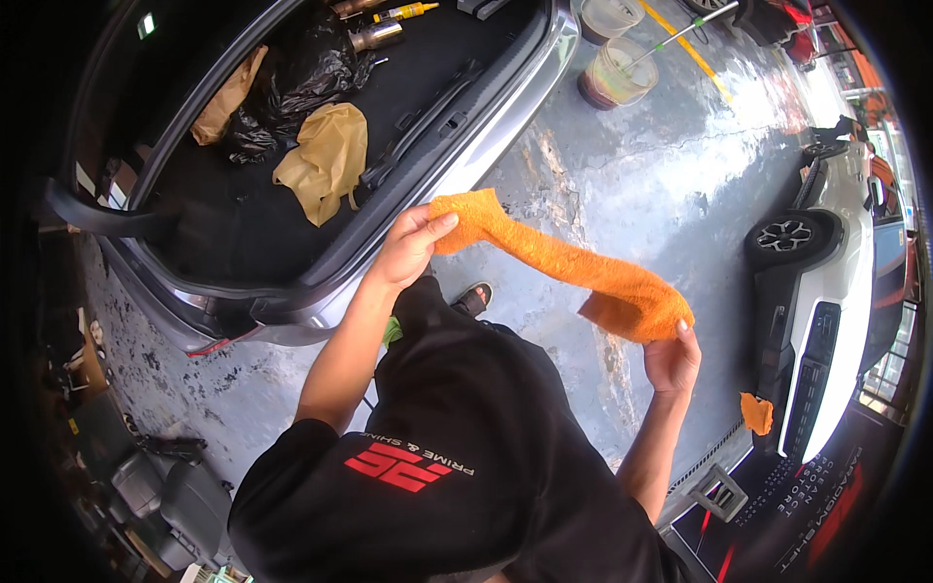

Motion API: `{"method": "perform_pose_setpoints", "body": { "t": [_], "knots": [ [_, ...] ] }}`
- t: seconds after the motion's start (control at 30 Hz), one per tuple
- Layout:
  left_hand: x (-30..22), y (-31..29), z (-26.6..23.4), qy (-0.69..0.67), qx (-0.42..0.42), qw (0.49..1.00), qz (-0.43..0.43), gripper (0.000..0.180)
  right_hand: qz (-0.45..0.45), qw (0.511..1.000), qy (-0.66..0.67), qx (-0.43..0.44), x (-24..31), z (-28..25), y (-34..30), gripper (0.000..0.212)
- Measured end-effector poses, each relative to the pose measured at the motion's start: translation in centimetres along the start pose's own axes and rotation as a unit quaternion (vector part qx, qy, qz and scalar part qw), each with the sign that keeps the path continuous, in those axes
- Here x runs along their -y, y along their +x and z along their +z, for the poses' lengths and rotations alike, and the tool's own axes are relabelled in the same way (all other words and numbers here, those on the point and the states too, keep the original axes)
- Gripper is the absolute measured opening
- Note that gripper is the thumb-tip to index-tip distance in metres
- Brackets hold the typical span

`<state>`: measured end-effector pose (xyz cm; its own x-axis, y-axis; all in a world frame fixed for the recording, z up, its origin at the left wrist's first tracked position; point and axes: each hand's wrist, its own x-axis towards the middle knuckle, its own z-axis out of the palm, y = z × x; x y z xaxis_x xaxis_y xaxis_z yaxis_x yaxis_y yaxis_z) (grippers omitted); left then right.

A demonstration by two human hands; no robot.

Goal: The person opens the trunk of a silver Lexus and wipes the interior surfaces and edges with an orange microfiber cloth. They clean the trunk lid, side panels, and rubber seals while moving around the open trunk.

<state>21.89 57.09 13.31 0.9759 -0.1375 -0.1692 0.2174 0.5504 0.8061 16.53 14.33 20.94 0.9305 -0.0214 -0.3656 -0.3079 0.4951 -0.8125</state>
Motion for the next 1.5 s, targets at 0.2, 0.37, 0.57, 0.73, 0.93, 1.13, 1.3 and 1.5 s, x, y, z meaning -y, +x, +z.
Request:
{"method": "perform_pose_setpoints", "body": {
  "t": [0.2, 0.37, 0.57, 0.73, 0.93, 1.13, 1.3, 1.5],
  "knots": [
    [-4.1, -0.5, -4.4, 0.253, -0.145, 0.945, 0.150, 0.028, 0.020, 0.946, -0.308, -0.103, -1.6, 4.3, 3.1, 0.032],
    [-7.3, -1.1, -3.6, 0.143, -0.220, 0.905, 0.334, 0.028, -0.295, 0.862, -0.358, -0.206, -2.6, 10.6, 3.8, 0.026],
    [-14.4, 2.3, 1.2, 0.069, -0.161, 0.665, 0.726, 0.023, -0.504, 0.806, -0.156, -0.269, 3.8, 20.3, 1.7, 0.034],
    [-18.3, 9.2, 8.2, 0.041, 0.017, 0.773, 0.633, 0.035, -0.486, 0.805, -0.316, -0.128, 8.3, 22.8, 7.3, 0.042],
    [-14.4, 19.2, 10.3, 0.098, 0.190, 0.968, 0.132, 0.049, -0.339, 0.758, -0.557, -0.015, 2.6, 23.0, 21.2, 0.051],
    [0.0, 16.3, -1.1, 0.141, -0.166, 0.976, -0.015, 0.055, -0.286, 0.710, -0.635, 0.104, -16.2, 18.2, 18.8, 0.061],
    [8.7, 11.2, -8.8, 0.333, -0.187, 0.909, -0.168, 0.049, -0.250, 0.817, -0.493, 0.163, -25.2, 15.6, 14.8, 0.069],
    [9.4, 14.1, -19.0, 0.556, -0.207, 0.803, 0.055, 0.035, 0.137, 0.955, 0.261, 0.042, -26.2, 12.6, 13.7, 0.075]
  ]
}}
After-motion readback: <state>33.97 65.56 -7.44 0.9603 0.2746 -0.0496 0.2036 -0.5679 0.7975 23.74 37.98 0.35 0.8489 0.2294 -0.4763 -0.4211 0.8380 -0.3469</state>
